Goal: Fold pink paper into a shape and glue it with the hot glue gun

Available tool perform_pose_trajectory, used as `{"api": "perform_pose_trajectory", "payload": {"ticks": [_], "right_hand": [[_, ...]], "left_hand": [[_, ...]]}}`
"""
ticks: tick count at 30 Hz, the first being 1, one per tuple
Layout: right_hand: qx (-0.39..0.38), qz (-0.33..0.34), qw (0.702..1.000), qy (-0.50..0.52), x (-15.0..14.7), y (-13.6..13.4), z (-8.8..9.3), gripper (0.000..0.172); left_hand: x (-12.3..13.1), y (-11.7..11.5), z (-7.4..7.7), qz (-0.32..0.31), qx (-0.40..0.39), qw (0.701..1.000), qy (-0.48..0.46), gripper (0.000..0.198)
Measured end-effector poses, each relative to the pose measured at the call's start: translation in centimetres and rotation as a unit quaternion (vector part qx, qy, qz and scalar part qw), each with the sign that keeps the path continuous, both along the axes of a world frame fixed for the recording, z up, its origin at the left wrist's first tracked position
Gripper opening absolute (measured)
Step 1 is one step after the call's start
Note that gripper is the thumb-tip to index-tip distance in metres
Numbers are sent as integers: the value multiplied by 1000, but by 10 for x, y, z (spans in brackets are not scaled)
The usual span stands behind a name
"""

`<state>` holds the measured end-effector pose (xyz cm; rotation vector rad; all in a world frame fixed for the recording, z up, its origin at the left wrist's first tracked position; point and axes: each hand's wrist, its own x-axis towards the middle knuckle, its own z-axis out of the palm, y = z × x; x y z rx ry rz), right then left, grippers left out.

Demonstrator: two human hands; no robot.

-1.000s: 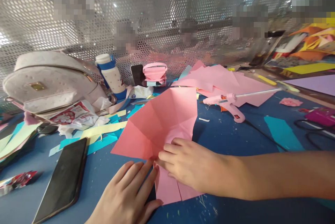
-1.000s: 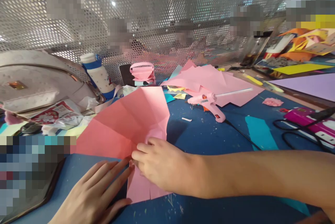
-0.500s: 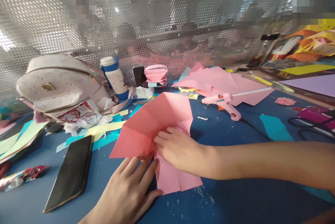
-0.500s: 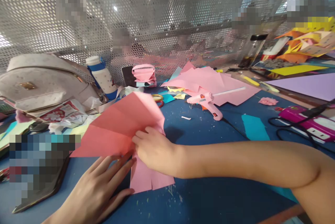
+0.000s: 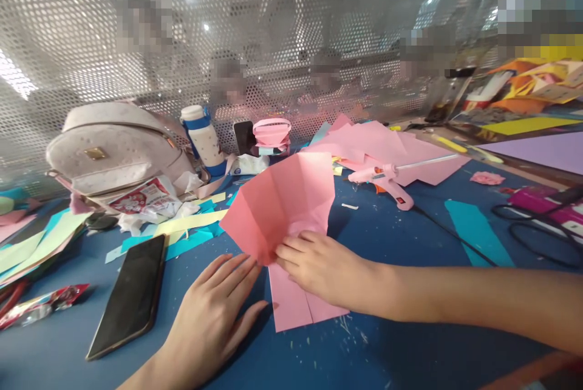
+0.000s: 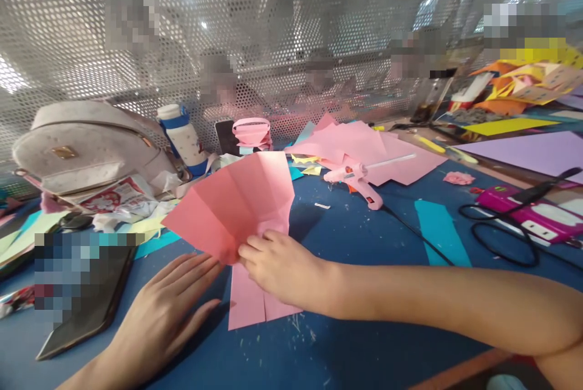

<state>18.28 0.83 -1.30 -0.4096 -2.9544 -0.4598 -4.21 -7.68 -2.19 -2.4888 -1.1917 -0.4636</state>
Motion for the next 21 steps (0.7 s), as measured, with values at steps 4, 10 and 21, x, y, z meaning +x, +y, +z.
{"api": "perform_pose_trajectory", "payload": {"ticks": [4,10,21], "right_hand": [[0,2,1000,-1,1,1,-3,19],[6,10,1000,-11,0,0,-1,21],[-26,40,999,10,1,3,3,24]], "left_hand": [[0,-1,-5,9,-66,998,7,49],[-2,-2,-11,33,-81,996,-10,50],[-3,-1,-16,33,-107,994,3,60]]}}
